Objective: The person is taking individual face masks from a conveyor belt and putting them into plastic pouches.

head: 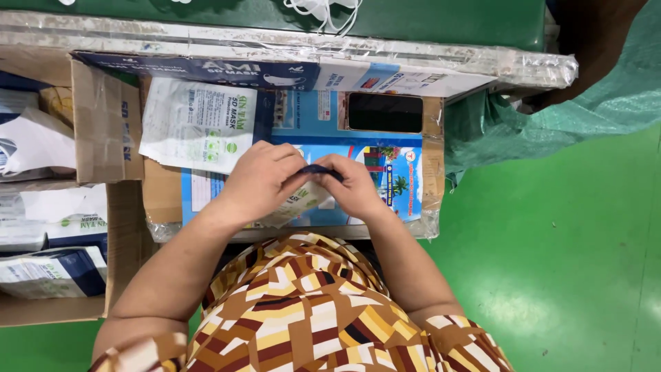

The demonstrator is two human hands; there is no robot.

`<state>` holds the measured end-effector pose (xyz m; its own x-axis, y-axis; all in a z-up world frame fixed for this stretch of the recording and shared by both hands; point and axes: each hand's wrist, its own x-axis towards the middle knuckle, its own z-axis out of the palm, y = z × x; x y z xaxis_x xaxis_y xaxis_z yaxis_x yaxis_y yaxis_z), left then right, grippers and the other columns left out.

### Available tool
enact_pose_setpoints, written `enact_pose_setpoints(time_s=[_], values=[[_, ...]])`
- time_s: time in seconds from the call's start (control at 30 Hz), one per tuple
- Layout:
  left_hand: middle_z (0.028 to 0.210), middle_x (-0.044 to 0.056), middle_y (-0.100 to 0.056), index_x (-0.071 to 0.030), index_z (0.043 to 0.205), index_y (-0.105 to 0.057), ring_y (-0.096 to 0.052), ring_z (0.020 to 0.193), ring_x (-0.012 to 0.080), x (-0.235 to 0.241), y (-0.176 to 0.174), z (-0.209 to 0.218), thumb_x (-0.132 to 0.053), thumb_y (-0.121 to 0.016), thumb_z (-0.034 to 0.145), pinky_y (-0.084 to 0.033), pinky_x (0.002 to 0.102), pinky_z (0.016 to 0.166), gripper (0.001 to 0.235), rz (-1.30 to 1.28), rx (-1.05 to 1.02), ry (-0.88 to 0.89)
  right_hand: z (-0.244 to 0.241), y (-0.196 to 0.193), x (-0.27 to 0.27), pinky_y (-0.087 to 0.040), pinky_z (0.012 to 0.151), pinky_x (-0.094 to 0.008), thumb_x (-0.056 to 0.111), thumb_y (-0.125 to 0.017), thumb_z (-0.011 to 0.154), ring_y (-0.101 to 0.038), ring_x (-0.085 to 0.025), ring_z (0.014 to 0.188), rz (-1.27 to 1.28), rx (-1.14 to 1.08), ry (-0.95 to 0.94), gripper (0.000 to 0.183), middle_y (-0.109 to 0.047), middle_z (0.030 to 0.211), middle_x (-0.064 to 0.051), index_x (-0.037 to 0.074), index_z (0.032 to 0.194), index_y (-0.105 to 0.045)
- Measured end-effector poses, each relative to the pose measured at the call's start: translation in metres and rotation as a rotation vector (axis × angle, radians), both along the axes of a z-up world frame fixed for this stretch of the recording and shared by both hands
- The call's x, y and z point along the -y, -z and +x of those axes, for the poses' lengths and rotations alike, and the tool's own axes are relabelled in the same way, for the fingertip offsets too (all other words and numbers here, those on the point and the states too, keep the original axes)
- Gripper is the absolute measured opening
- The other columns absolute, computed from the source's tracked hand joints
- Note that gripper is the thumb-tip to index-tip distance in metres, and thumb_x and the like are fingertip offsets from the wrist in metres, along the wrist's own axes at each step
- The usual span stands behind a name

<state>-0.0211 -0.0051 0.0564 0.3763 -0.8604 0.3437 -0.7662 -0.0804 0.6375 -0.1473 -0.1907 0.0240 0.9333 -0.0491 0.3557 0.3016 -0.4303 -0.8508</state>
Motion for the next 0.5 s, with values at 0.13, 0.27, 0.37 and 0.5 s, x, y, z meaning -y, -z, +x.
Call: enact_pose_setpoints(time_s=[0.13,0.27,0.37,0.5], values=[[0.087,0.008,-0.063,-0.006,0.088,-0.066,-0.061,0.081,0.0321,0.005,0.003,-0.004,-0.017,-0.075,0.087,-0.044,0.044,0.074,0.014,-0.005,0.059,-0.075,-0.007,0.030,0.005,-0.053,0.074,-0.027,0.010,-0.070,0.096,-0.065,-0.011,0.082,0.133,-0.390,0.109,0.009,-0.071,0.091,-0.004,0.006,0.105,-0.070],[0.089,0.009,-0.066,-0.008,0.090,-0.070,-0.062,0.083,0.0336,0.003,-0.003,0.007,-0.018,-0.077,0.085,-0.046,0.044,0.074,0.013,0.021,-0.018,-0.079,-0.016,0.045,0.032,-0.050,0.069,-0.028,0.008,-0.071,0.097,-0.059,-0.013,0.076,0.052,-0.529,0.050,0.006,-0.066,0.082,-0.008,0.002,0.098,-0.070],[0.108,0.010,-0.069,-0.009,0.105,-0.070,-0.067,0.102,0.0328,0.015,0.002,0.042,-0.019,-0.075,0.091,-0.053,0.041,0.087,0.018,-0.056,-0.205,-0.178,-0.031,0.102,0.061,-0.054,0.079,-0.029,0.012,-0.065,0.101,-0.064,-0.015,0.091,0.363,-0.285,0.335,0.018,-0.071,0.101,-0.008,0.002,0.115,-0.065],[0.134,0.019,-0.062,-0.004,0.136,-0.058,-0.057,0.128,0.0409,0.069,0.002,0.120,-0.023,-0.077,0.103,-0.047,0.046,0.108,0.042,-0.219,0.051,-0.295,-0.006,0.006,0.052,-0.060,0.091,-0.038,0.026,-0.051,0.103,-0.072,-0.021,0.103,1.196,0.020,0.513,0.035,-0.071,0.117,-0.009,0.005,0.130,-0.054]])
